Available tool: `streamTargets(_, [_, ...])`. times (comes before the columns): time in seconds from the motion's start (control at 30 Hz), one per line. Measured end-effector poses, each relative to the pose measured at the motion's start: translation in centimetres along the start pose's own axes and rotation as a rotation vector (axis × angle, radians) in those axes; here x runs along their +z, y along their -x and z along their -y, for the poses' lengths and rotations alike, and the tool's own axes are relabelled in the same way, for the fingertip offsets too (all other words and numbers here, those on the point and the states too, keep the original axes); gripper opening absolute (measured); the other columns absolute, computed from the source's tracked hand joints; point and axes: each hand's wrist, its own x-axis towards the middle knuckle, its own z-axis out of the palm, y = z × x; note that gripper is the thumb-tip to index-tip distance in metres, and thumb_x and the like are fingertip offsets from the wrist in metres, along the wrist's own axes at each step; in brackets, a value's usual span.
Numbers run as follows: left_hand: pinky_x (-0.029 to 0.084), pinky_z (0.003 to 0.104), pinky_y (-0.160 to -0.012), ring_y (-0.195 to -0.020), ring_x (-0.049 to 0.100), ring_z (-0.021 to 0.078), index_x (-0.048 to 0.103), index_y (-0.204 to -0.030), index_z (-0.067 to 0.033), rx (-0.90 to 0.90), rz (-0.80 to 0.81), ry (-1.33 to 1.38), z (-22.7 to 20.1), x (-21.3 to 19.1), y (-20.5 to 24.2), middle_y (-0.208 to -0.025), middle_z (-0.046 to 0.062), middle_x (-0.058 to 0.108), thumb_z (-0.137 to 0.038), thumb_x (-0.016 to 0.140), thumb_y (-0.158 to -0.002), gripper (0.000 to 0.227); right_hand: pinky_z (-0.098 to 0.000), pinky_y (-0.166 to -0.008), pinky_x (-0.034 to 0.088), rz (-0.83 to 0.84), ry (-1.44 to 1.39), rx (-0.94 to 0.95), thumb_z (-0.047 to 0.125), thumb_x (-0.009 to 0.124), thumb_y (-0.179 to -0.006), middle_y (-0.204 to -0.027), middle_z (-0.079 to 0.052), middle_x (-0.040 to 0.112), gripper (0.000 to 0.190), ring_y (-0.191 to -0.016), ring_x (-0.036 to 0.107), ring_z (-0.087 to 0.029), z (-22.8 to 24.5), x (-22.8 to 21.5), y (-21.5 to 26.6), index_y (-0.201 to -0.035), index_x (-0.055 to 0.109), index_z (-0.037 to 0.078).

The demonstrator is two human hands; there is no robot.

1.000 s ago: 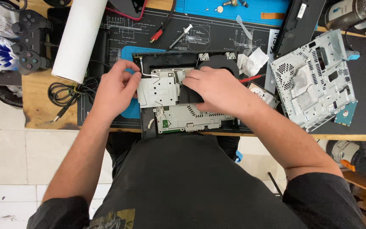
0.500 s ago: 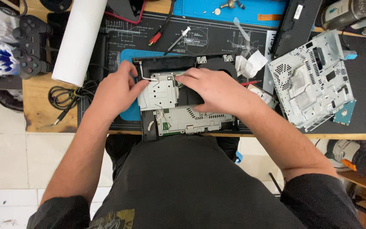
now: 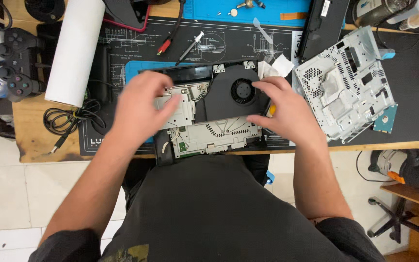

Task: The person uses a screwdriver to fasten screws onto a metal chassis. They then flip the chassis over and attach a black fan assembly to the internal components, securing it with additional screws.

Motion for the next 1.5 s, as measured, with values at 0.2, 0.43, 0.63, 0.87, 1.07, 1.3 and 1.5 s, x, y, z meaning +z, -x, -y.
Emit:
streamTargets(0.2, [0.049,0.056,-0.120,-0.148,0.065,0.0380,0.075,-0.150,-0.0125,0.293,0.290,-0.050,-3.5,5.2,-0.9,-0.155,0.014,0.071,-0.043,0.084,-0.105,0.055,-0.0602,-0.102,0.065,-0.028,-0.010,-0.005,0.036,0.100,-0.092,-0.165,-0.016,0.057,0.082,-0.130,0.076,-0.052,-0.3,1.5,0.3,-0.166,0.070,0.020])
streamTargets(0.43, [0.048,0.054,-0.120,-0.146,0.064,0.0330,0.072,-0.156,-0.0177,0.319,0.249,-0.184,-3.0,6.7,-0.4,-0.154,0.008,0.069,-0.047,0.079,-0.108,0.057,-0.0571,-0.099,0.067,-0.060,-0.007,-0.046,0.037,0.098,-0.094,-0.164,-0.015,0.060,0.080,-0.123,0.080,-0.048,-1.7,2.0,0.8,-0.168,0.068,0.023])
streamTargets(0.63, [0.048,0.059,-0.122,-0.151,0.062,0.0381,0.073,-0.155,-0.0146,0.217,0.271,-0.046,-3.1,2.1,-0.6,-0.155,0.011,0.070,-0.045,0.087,-0.103,0.062,-0.0437,-0.085,0.062,-0.135,-0.263,0.129,0.018,0.089,-0.101,-0.139,-0.010,0.079,0.060,-0.091,0.084,-0.032,-4.5,1.5,3.5,-0.159,0.074,0.014])
streamTargets(0.87, [0.047,0.057,-0.124,-0.148,0.065,0.0356,0.075,-0.152,-0.0169,0.098,0.250,-0.032,-2.2,1.3,2.0,-0.149,0.006,0.071,-0.036,0.089,-0.102,0.055,-0.0538,-0.100,0.060,0.072,-0.148,0.230,0.027,0.080,-0.102,-0.119,-0.002,0.090,0.042,-0.112,0.081,-0.040,-5.5,3.2,5.8,-0.144,0.082,0.024])
streamTargets(1.07, [0.043,0.062,-0.128,-0.155,0.058,0.0375,0.075,-0.152,-0.0182,0.160,0.320,-0.104,-3.3,3.5,3.3,-0.157,0.009,0.067,-0.035,0.089,-0.099,0.057,-0.0546,-0.105,0.062,0.078,-0.202,0.232,0.023,0.080,-0.102,-0.117,-0.006,0.090,0.038,-0.121,0.080,-0.042,-4.2,4.2,5.8,-0.140,0.082,0.017])
streamTargets(1.3, [0.033,0.065,-0.137,-0.163,0.051,0.0347,0.062,-0.167,-0.0221,0.157,0.351,-0.139,-3.8,4.0,5.0,-0.166,0.007,0.059,-0.038,0.089,-0.096,0.078,-0.0541,-0.105,0.062,0.000,-0.258,0.275,0.026,0.079,-0.102,-0.115,-0.005,0.090,0.042,-0.120,0.080,-0.040,-4.3,6.0,7.1,-0.143,0.080,0.019])
streamTargets(1.5, [0.031,0.064,-0.138,-0.165,0.048,0.0366,0.056,-0.173,-0.0202,0.263,0.355,-0.174,-6.3,4.3,4.8,-0.170,0.012,0.057,-0.039,0.088,-0.101,0.082,-0.0510,-0.104,0.061,-0.060,-0.264,0.268,0.032,0.085,-0.096,-0.116,-0.004,0.088,0.053,-0.114,0.079,-0.038,-4.1,7.2,8.2,-0.147,0.078,0.019])
